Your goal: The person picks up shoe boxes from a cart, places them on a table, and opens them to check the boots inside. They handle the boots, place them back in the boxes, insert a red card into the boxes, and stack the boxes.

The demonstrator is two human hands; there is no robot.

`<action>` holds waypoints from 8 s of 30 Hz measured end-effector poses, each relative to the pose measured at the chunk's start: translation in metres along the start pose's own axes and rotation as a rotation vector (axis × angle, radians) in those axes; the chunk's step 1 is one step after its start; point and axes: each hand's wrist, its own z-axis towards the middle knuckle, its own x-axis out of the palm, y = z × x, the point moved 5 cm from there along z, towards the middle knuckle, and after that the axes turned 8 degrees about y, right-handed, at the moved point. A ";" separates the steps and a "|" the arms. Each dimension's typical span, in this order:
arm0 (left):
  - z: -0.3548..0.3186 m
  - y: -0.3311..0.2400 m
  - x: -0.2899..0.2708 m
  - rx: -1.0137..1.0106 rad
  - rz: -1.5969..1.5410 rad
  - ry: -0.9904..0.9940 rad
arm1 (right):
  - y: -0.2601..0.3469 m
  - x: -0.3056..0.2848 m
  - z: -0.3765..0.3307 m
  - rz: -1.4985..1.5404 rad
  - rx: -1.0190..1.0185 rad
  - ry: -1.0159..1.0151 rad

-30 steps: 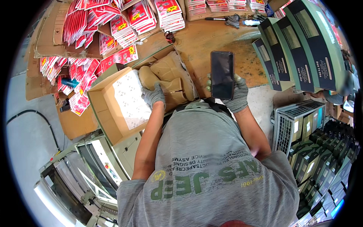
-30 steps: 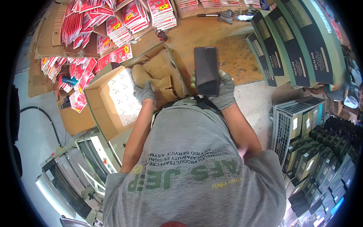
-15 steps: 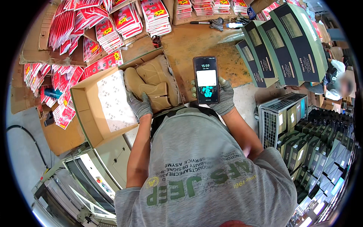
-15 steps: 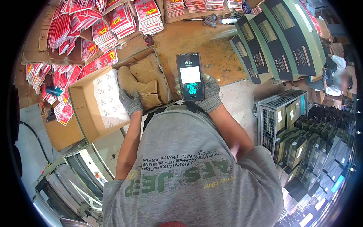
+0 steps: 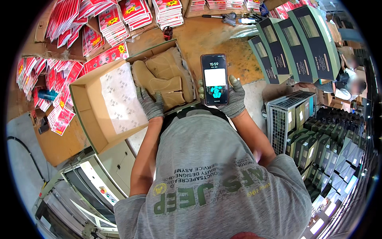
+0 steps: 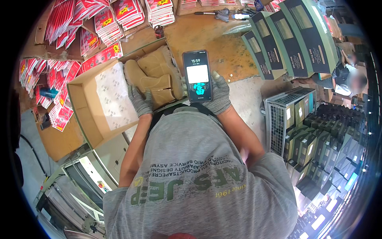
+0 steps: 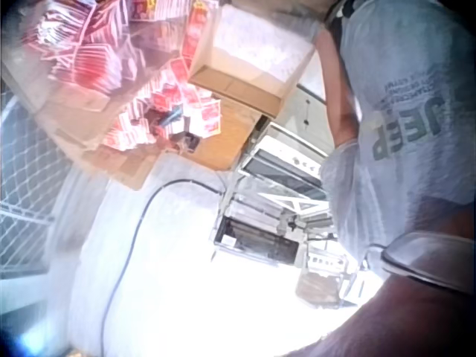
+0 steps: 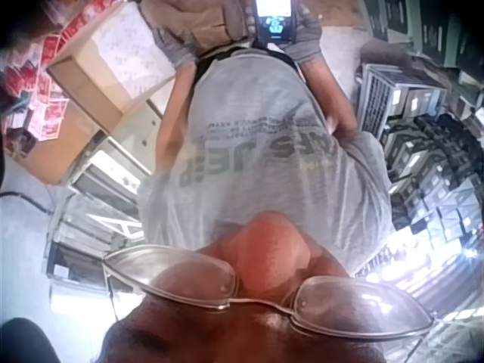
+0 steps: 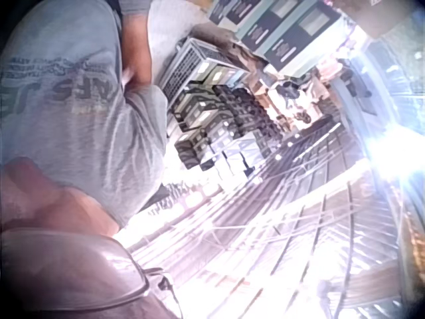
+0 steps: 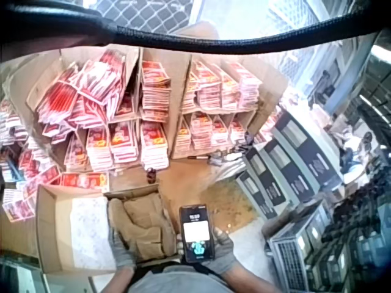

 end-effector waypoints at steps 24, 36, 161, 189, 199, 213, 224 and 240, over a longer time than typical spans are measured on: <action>-0.009 -0.011 -0.001 0.108 0.117 0.032 | 0.010 -0.020 0.025 -0.019 0.082 -0.023; 0.000 -0.123 0.021 -0.370 0.550 0.546 | 0.049 -0.014 0.026 0.035 0.182 0.124; 0.003 0.035 -0.064 -0.307 0.476 0.064 | 0.179 0.001 0.047 -1.728 -0.003 -0.116; 0.018 0.046 -0.091 -0.297 0.149 -0.016 | -0.132 0.050 0.197 -2.616 0.324 1.662; 0.023 0.070 -0.111 -0.239 0.141 -0.089 | 0.065 0.136 0.060 -2.776 -0.648 0.507; 0.039 -0.040 -0.112 0.440 0.707 0.143 | 0.122 -0.121 0.017 -1.815 -0.131 -0.942; 0.017 -0.103 0.031 0.191 0.497 0.722 | 0.119 -0.077 -0.003 -2.347 -0.328 -0.471; 0.093 -0.299 -0.006 0.392 -0.035 0.427 | 0.159 0.046 0.035 -2.027 -0.044 -0.336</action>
